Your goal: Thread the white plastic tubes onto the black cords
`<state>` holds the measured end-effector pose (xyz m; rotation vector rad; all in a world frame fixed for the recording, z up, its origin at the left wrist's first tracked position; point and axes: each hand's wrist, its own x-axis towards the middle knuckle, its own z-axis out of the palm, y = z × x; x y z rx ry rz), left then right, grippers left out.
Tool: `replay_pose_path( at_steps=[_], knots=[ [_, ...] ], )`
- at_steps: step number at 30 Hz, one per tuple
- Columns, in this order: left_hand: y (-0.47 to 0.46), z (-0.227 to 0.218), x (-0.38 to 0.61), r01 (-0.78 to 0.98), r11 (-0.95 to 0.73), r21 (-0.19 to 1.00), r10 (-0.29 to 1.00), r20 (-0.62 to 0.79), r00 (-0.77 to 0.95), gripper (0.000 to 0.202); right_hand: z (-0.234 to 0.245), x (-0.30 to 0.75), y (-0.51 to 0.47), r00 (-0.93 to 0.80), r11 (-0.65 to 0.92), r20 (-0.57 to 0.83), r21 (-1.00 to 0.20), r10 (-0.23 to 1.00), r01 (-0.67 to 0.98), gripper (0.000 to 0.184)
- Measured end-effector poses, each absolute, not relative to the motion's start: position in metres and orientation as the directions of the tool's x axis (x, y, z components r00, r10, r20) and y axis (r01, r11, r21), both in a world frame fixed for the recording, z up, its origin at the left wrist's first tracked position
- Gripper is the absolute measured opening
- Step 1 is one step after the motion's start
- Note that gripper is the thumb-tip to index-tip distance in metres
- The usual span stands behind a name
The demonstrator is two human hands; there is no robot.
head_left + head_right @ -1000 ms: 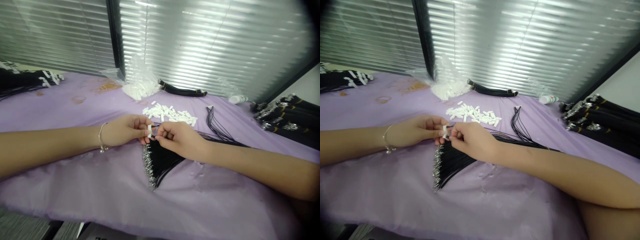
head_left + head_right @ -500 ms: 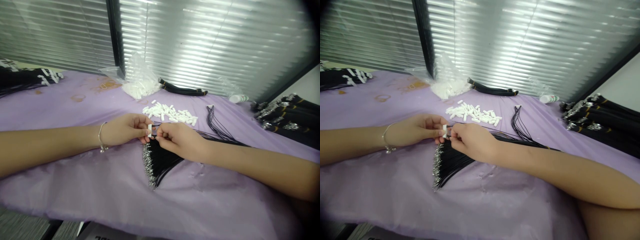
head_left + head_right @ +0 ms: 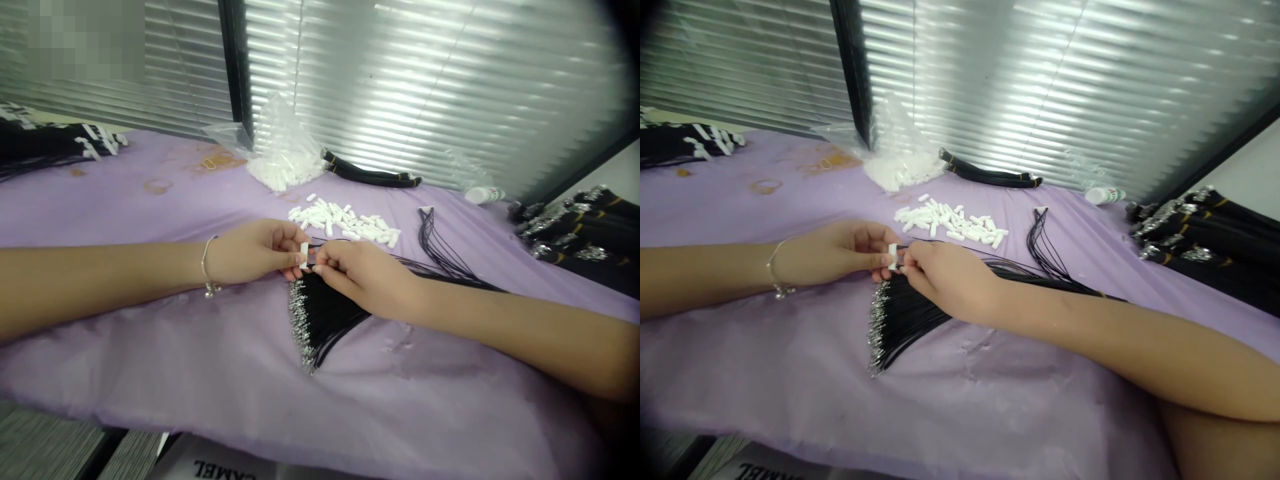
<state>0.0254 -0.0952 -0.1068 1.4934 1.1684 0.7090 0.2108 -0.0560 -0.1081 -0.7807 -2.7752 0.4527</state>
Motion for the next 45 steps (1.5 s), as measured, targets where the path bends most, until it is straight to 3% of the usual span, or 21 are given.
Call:
replay_pose_path(
  at_steps=[11, 20, 25, 28, 35, 41, 45],
  knots=[
    [-0.093, -0.106, 0.027, 0.288, 0.065, 0.956, 0.938, -0.156, 0.308, 0.004, -0.117, 0.208, -0.057, -0.822, 0.833, 0.169, -0.228, 0.544, 0.504, 0.019],
    [-0.094, -0.108, 0.027, 0.229, 0.023, 0.973, 0.940, -0.099, 0.327, 0.007, -0.110, 0.210, -0.056, -0.823, 0.858, 0.269, -0.287, 0.500, 0.427, 0.019],
    [-0.093, -0.108, 0.024, 0.216, -0.027, 0.976, 0.931, -0.054, 0.361, 0.007, -0.099, 0.216, -0.051, -0.814, 0.913, 0.420, -0.116, 0.402, 0.391, 0.020],
    [-0.094, -0.108, 0.023, 0.216, -0.034, 0.976, 0.927, -0.050, 0.372, 0.008, -0.097, 0.216, -0.045, -0.833, 0.930, 0.424, -0.068, 0.356, 0.362, 0.017],
    [-0.094, -0.107, 0.025, 0.272, 0.025, 0.962, 0.939, -0.116, 0.323, 0.014, -0.103, 0.212, -0.043, -0.885, 0.948, 0.339, -0.127, 0.319, 0.293, 0.020],
    [-0.094, -0.108, 0.026, 0.299, 0.005, 0.954, 0.938, -0.108, 0.328, 0.010, -0.107, 0.210, -0.046, -0.840, 0.883, 0.299, -0.288, 0.452, 0.372, 0.013],
    [-0.095, -0.108, 0.027, 0.313, -0.010, 0.950, 0.937, -0.100, 0.334, 0.008, -0.110, 0.207, -0.045, -0.857, 0.912, 0.326, -0.234, 0.400, 0.337, 0.013]
  ],
)
